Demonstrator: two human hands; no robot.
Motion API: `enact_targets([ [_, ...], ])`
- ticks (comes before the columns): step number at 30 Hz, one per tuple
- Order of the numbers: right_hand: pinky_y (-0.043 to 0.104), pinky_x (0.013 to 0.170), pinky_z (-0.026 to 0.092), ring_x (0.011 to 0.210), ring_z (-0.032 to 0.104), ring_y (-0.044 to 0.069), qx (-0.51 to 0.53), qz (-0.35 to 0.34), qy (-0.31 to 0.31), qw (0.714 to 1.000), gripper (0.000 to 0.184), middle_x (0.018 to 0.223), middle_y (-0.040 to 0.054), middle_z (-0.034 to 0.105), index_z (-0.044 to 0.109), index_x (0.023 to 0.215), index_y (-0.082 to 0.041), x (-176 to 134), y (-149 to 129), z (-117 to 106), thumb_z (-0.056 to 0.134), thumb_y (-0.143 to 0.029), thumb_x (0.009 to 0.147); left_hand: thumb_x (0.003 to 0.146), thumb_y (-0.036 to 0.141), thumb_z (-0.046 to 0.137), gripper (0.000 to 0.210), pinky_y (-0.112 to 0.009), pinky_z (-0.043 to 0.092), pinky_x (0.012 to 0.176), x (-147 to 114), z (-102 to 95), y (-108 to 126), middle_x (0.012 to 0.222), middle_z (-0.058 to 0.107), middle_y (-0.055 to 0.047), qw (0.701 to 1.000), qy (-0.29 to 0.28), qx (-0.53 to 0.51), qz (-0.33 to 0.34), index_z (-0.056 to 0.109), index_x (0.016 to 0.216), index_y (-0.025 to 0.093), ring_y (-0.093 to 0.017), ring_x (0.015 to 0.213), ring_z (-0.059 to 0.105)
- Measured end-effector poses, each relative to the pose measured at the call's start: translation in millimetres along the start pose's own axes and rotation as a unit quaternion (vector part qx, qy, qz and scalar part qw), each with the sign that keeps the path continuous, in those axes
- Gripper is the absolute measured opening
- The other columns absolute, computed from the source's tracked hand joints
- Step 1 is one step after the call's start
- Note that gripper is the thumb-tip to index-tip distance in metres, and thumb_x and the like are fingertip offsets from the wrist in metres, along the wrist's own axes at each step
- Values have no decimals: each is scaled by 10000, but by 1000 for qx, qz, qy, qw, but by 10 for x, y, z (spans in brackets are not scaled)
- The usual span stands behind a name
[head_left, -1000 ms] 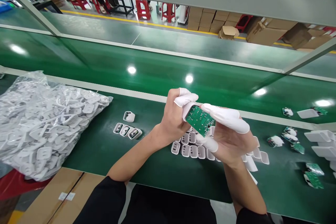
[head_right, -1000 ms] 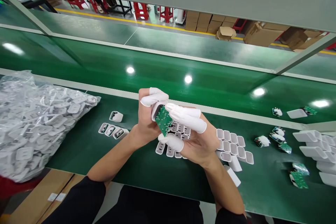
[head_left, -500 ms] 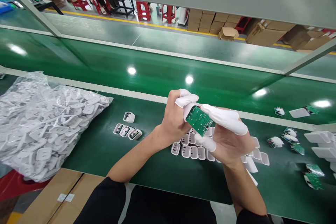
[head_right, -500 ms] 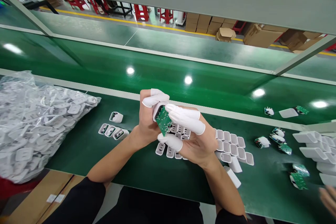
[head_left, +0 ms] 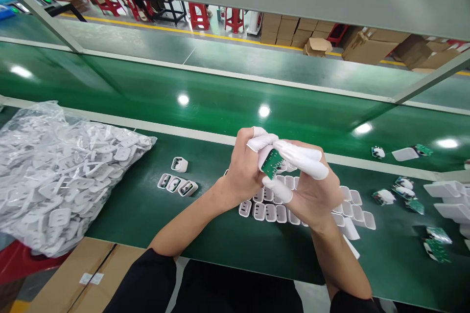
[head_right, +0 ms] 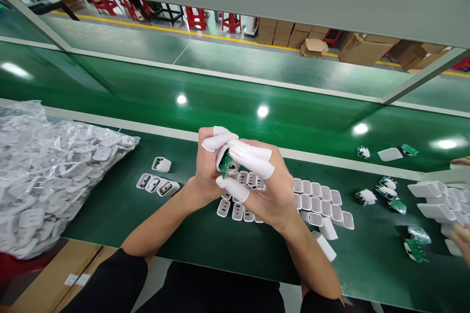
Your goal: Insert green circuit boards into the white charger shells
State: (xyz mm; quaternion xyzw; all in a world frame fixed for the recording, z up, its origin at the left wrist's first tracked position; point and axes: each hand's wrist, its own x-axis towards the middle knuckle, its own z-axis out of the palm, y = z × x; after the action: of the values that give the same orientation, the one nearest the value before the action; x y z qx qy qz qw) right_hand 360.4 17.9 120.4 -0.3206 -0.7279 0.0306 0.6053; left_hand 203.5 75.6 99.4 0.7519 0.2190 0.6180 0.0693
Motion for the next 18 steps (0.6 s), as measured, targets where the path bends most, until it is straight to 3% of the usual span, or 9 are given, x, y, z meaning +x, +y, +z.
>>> enact_targets([
  [3, 673, 1077, 673, 1385, 714, 419, -101, 7, -22, 995, 776, 1533, 135, 734, 633, 1626, -329, 61, 1, -19, 935, -330, 911, 1094, 467, 656, 440, -415, 573, 796, -43, 18, -2, 1243, 592, -111, 998, -21, -22, -59, 492, 1445, 260, -260, 1041, 640],
  [5, 657, 1061, 671, 1386, 703, 417, -135, -14, -43, 990, 818, 1568, 148, 705, 572, 1680, -318, 104, 14, -75, 901, -316, 930, 1076, 458, 693, 462, -393, 551, 796, -60, 6, -14, 1232, 588, -95, 991, -59, -34, -111, 462, 1421, 254, -235, 994, 635],
  [8, 579, 963, 691, 1259, 743, 363, -142, -52, -117, 982, 845, 1459, 140, 760, 518, 1713, -303, 158, 32, -192, 834, -172, 940, 1066, 340, 680, 391, -380, 522, 804, -42, -43, -31, 1222, 584, -83, 981, -112, -31, -156, 445, 1364, 244, -214, 963, 615],
  [12, 545, 926, 679, 1208, 725, 351, -169, -68, -198, 963, 784, 1358, 153, 771, 566, 1654, -234, 189, 7, -310, 714, -12, 917, 1047, 250, 621, 270, -408, 508, 823, 37, -118, -30, 1172, 541, -77, 975, -156, -28, -157, 464, 1265, 237, -236, 988, 562],
  [16, 456, 722, 623, 948, 687, 297, -231, -43, -232, 944, 722, 1040, 96, 713, 648, 1532, -228, 161, -15, -330, 553, 54, 875, 1056, 251, 609, 201, -429, 511, 825, 94, -167, 19, 1129, 490, -69, 964, -207, -26, -162, 475, 1204, 233, -251, 996, 515],
  [18, 413, 647, 564, 840, 626, 263, -258, -46, -223, 939, 687, 981, 81, 675, 679, 1465, -219, 138, -3, -311, 519, 64, 860, 1035, 204, 590, 192, -445, 514, 828, 104, -181, 64, 1124, 492, -73, 958, -233, -8, -170, 471, 1183, 231, -262, 1006, 503],
])
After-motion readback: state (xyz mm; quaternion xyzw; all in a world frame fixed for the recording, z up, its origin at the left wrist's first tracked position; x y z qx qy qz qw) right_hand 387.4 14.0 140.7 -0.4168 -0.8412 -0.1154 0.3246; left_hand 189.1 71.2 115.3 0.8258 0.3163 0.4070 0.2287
